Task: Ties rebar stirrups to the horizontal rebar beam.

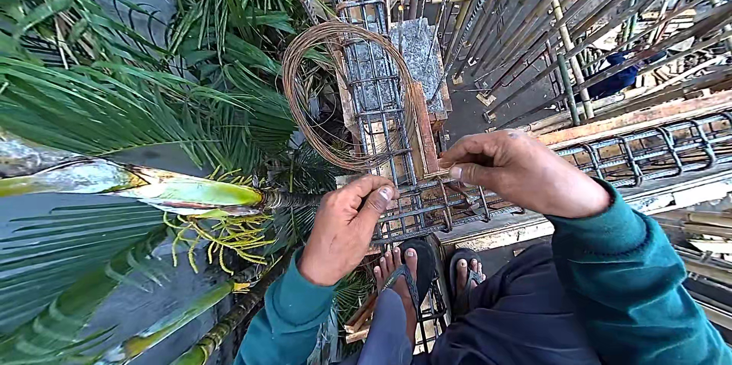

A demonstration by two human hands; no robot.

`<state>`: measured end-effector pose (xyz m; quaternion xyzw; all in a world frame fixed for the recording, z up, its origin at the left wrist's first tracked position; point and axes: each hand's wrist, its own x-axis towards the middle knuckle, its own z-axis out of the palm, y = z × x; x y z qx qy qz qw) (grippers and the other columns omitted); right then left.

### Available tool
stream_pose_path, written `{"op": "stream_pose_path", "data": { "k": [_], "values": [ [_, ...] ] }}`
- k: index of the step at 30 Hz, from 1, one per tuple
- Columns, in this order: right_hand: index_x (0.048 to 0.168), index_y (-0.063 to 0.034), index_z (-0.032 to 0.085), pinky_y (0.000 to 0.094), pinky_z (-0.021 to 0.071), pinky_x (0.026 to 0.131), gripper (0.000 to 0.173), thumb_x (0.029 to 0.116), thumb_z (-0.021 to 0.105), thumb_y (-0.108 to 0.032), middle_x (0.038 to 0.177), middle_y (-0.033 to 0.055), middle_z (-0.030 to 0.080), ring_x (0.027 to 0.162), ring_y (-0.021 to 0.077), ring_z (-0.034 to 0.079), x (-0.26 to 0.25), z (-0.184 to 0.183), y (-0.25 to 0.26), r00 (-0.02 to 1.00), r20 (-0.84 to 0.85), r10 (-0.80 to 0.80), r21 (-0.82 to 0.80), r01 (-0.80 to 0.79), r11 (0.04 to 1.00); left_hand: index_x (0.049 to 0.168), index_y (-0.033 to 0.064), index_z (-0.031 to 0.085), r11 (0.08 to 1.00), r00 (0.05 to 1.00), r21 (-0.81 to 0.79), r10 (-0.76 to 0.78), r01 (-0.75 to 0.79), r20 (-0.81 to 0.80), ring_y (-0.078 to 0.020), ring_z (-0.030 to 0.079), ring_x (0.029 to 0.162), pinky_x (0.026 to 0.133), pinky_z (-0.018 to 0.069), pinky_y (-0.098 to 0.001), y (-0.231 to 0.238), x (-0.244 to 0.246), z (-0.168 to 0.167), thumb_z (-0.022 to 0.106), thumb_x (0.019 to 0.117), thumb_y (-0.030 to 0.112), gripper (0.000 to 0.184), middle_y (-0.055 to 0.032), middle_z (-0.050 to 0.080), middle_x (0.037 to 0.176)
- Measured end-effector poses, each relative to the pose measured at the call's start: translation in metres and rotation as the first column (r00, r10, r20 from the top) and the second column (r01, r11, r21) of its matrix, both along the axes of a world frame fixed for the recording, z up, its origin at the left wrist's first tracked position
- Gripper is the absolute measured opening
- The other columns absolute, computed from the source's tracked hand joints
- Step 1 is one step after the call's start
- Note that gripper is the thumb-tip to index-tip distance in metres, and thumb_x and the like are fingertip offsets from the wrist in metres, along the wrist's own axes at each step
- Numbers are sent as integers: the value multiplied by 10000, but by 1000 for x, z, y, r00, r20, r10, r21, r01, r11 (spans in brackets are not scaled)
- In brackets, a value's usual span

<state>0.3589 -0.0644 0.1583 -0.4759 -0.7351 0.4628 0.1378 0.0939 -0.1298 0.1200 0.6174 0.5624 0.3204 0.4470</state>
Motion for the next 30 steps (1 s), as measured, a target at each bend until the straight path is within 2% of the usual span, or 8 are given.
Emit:
{"op": "stream_pose_path", "data": {
  "k": [4,8,11,13,15,19,25,30],
  "values": [
    [1020,-168,782,258,555,560,160,1021,624,-192,780,-51,717,658,68,660,11,-2,4,998,-50,-35,-29,33,999,1012,140,734,1000,1000,-17,27,-27,13,26,559,636,571,457,-134,1,-2,2,558,1026,200,187,102,671,806],
    [978,-167,797,260,506,521,186,1012,615,-147,726,-67,686,596,42,606,5,-1,-3,999,31,-11,137,7,991,1009,168,731,999,999,-48,-21,19,-44,29,504,573,528,417,-145,1,1,0,550,1026,235,194,118,625,743],
    [988,-194,798,293,563,638,194,1005,607,-165,838,-81,734,717,31,659,-1,-4,-4,995,66,77,207,-89,974,995,172,735,991,991,-70,-119,115,-54,47,526,608,558,434,-133,1,6,-1,536,1041,260,222,127,641,762],
    [990,-188,804,325,576,679,184,995,621,-168,846,-64,727,761,60,673,-7,-6,-7,991,88,100,242,-119,963,1001,176,740,985,984,-79,-162,156,-74,56,570,665,599,463,-134,1,10,0,519,1050,280,248,125,660,786],
    [996,-187,814,321,562,714,179,981,636,-174,870,-43,681,817,88,650,-12,-6,-8,988,104,110,269,-134,954,1011,186,744,977,976,-90,-200,192,-86,62,602,723,643,486,-143,0,13,1,501,1055,294,269,129,679,818],
    [984,-227,831,313,490,794,171,957,666,-189,947,-37,629,962,131,582,-12,-4,-8,991,96,90,272,-113,956,998,188,752,971,973,-105,-221,213,-63,61,600,721,639,480,-151,0,19,3,493,1059,297,287,130,680,813],
    [966,-244,835,354,468,788,166,954,674,-203,825,-68,610,918,135,574,-19,-9,-12,977,124,172,274,-200,940,980,178,751,974,978,-120,-201,193,-59,56,616,739,656,492,-152,1,26,0,506,1056,275,274,121,679,800],
    [1040,-233,828,376,487,782,213,947,650,-164,947,-6,635,973,205,576,-30,-13,-16,973,185,138,449,-209,869,960,174,756,978,993,-170,-117,120,27,38,584,669,614,471,-155,3,23,-1,537,1036,222,237,118,680,780]
  ]
}}
